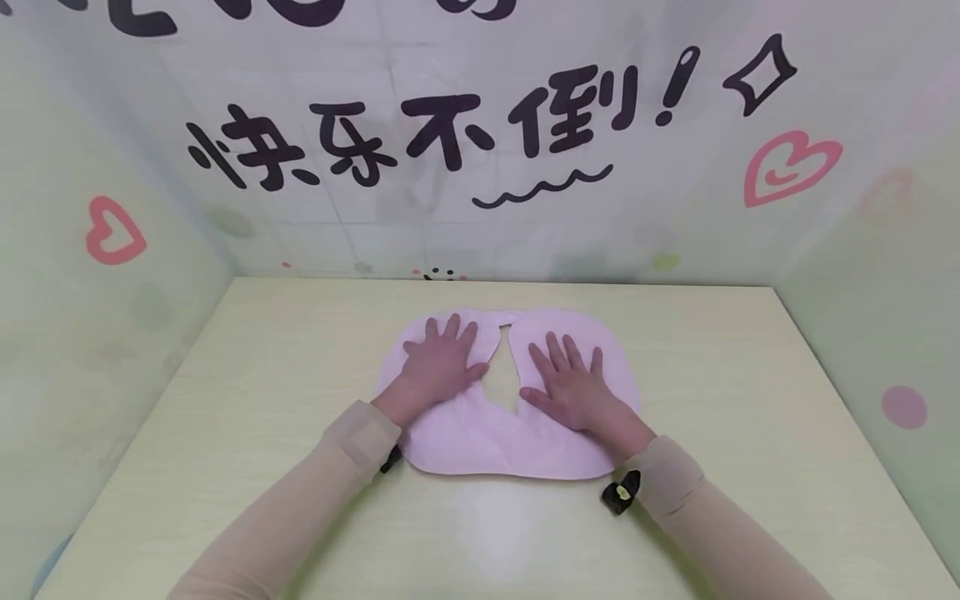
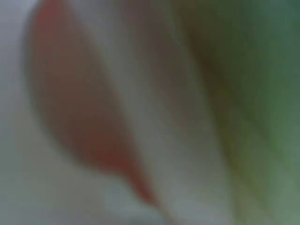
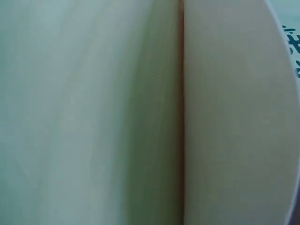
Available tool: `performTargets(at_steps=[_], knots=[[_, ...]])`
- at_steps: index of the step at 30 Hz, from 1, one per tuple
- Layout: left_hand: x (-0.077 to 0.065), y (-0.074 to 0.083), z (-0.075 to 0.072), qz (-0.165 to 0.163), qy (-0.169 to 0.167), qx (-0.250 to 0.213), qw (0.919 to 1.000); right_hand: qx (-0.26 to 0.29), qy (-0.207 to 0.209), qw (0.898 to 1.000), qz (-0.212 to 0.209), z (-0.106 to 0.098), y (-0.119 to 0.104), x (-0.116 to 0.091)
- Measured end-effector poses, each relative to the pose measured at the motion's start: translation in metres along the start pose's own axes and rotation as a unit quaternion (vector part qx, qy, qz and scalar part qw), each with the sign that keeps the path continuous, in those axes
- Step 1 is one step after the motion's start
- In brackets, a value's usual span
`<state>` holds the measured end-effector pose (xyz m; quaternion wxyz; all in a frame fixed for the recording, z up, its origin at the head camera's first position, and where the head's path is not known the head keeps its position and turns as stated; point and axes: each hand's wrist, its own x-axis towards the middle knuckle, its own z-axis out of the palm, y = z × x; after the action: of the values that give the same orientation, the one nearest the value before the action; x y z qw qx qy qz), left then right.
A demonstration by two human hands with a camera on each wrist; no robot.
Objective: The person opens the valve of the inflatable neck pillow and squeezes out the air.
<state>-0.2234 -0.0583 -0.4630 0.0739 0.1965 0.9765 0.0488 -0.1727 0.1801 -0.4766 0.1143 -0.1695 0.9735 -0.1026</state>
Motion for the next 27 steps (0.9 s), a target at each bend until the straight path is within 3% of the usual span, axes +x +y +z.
performTargets(at_steps=[7,14,18,21,23,27], knots=[[-0.002,-0.001,0.002,0.007,0.015,0.017,0.9997,0.006,0.001,1.0,0.005,0.005,0.001,0.001],[-0.002,-0.004,-0.003,0.005,-0.002,-0.002,1.0,0.017,0.019,1.0,-0.006,0.004,0.002,-0.002],[-0.014,-0.006,-0.012,0.016,0.029,0.001,0.9994,0.028,0.051,0.998,-0.019,-0.004,-0.005,-0.01],[-0.032,-0.008,-0.015,0.05,0.074,0.01,0.996,0.037,0.063,0.996,-0.046,-0.008,-0.013,-0.021],[-0.046,-0.009,-0.013,0.089,0.087,0.011,0.9922,0.046,0.06,0.995,-0.06,-0.008,-0.017,-0.028],[-0.069,-0.013,0.0,0.186,0.058,-0.002,0.9809,0.051,0.045,0.996,-0.061,-0.001,-0.016,-0.036]])
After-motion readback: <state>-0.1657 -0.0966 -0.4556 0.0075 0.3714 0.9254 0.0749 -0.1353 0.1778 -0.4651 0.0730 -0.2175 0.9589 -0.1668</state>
